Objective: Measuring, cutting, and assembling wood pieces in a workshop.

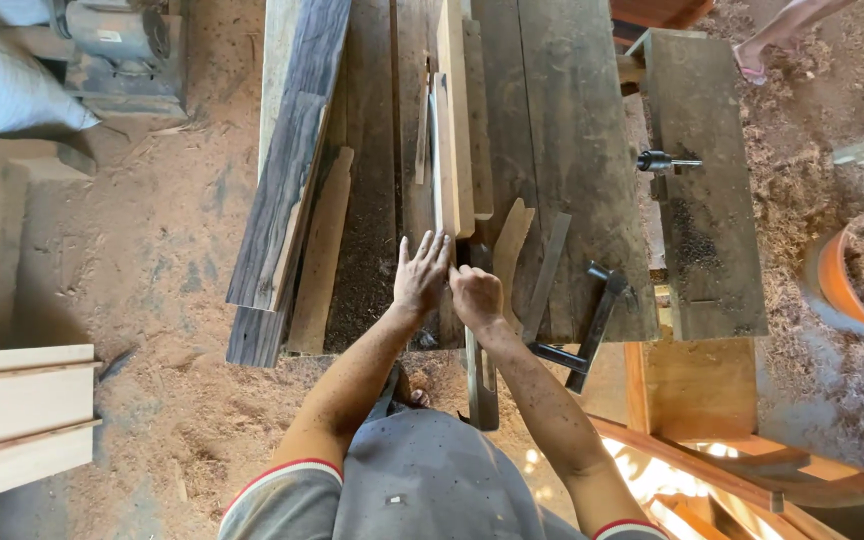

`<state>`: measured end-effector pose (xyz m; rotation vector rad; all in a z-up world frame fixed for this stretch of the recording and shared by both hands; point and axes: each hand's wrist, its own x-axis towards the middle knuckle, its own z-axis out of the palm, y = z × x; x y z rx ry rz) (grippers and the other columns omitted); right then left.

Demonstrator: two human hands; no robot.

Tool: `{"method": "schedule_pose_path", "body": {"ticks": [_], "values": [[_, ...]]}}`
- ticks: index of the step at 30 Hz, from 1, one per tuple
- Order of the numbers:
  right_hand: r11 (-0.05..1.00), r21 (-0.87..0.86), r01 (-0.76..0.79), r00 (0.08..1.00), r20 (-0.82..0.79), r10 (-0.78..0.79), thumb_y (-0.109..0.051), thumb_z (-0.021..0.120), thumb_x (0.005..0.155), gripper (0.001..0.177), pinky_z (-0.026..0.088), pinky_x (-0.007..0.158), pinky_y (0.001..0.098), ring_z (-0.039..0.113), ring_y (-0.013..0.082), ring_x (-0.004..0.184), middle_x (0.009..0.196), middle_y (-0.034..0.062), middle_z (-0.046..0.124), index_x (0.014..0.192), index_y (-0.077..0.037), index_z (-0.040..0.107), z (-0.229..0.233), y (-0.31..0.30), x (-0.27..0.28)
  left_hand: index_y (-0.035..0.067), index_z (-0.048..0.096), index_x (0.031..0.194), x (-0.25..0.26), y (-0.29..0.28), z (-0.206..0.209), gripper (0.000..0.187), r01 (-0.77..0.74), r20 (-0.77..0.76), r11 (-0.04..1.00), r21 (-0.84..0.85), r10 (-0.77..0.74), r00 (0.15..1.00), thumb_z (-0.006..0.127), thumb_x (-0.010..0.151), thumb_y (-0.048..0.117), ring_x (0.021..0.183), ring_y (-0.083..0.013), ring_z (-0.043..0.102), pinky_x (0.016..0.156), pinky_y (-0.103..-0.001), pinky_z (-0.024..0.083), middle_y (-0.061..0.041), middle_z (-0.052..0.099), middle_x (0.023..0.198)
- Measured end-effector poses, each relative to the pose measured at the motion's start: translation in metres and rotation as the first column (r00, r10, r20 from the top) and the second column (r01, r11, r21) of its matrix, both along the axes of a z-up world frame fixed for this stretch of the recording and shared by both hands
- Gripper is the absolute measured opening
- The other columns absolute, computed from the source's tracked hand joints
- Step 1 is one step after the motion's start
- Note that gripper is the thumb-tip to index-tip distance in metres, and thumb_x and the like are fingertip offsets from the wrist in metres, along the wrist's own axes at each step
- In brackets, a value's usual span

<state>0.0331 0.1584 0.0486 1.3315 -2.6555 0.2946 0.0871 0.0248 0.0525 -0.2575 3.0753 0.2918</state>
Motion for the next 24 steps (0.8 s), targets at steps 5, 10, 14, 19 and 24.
{"method": "schedule_pose_path", "body": {"ticks": [5,10,14,19,24], "values": [[1.0,-0.014,0.016,1.0,0.01,-0.016,-0.009,0.066,0.088,0.01,0.06,0.066,0.0405,0.073,0.0271,0.077,0.079,0.0099,0.07,0.092,-0.008,0.075,0.002,-0.004,-0.003,0.007,0.027,0.161,-0.005,-0.004,-0.011,0.067,-0.001,-0.04,1.0,-0.002,0.001,0.999,0.051,0.1,0.018,0.155,-0.0257,0.026,0.124,-0.063,0.017,-0.008,0.027,0.168],[0.998,0.041,0.05,0.998,0.039,-0.051,-0.007,0.069,0.091,0.013,0.061,0.064,0.0375,0.074,0.0232,0.075,0.083,0.0103,0.073,0.101,-0.007,0.077,-0.028,-0.005,-0.014,0.012,0.026,0.163,-0.012,-0.007,-0.029,0.068,-0.008,-0.06,0.998,-0.058,0.005,0.998,0.051,0.099,0.016,0.155,-0.0237,0.025,0.125,-0.061,0.017,-0.005,0.024,0.17],[0.999,0.02,0.042,0.999,-0.009,-0.042,-0.006,0.072,0.087,0.017,0.062,0.065,0.0371,0.074,0.023,0.075,0.082,0.0096,0.073,0.103,-0.008,0.078,-0.012,-0.009,-0.013,0.012,0.029,0.156,-0.012,-0.01,-0.007,0.069,-0.023,-0.152,0.998,-0.053,0.014,0.988,0.054,0.092,0.017,0.148,-0.026,0.034,0.118,-0.063,0.021,-0.007,0.036,0.163],[0.998,0.057,0.04,0.999,-0.005,-0.04,-0.006,0.071,0.09,0.012,0.062,0.067,0.0381,0.074,0.0239,0.077,0.083,0.0102,0.073,0.1,-0.008,0.077,-0.02,-0.013,-0.02,0.016,0.034,0.16,-0.014,-0.013,0.004,0.065,-0.054,-0.031,0.999,-0.003,0.054,0.998,0.058,0.1,0.016,0.119,-0.0258,0.056,0.098,-0.05,0.048,-0.01,0.056,0.122],[1.0,0.011,0.02,0.999,-0.035,-0.02,-0.005,0.07,0.086,0.018,0.061,0.066,0.0386,0.074,0.0258,0.077,0.082,0.0108,0.073,0.103,-0.008,0.077,-0.005,-0.018,-0.021,0.016,0.029,0.162,-0.022,-0.018,-0.015,0.07,-0.057,-0.046,0.998,0.011,0.057,0.997,0.059,0.099,0.017,0.096,-0.0227,0.068,0.081,-0.043,0.053,-0.006,0.068,0.106]]}}
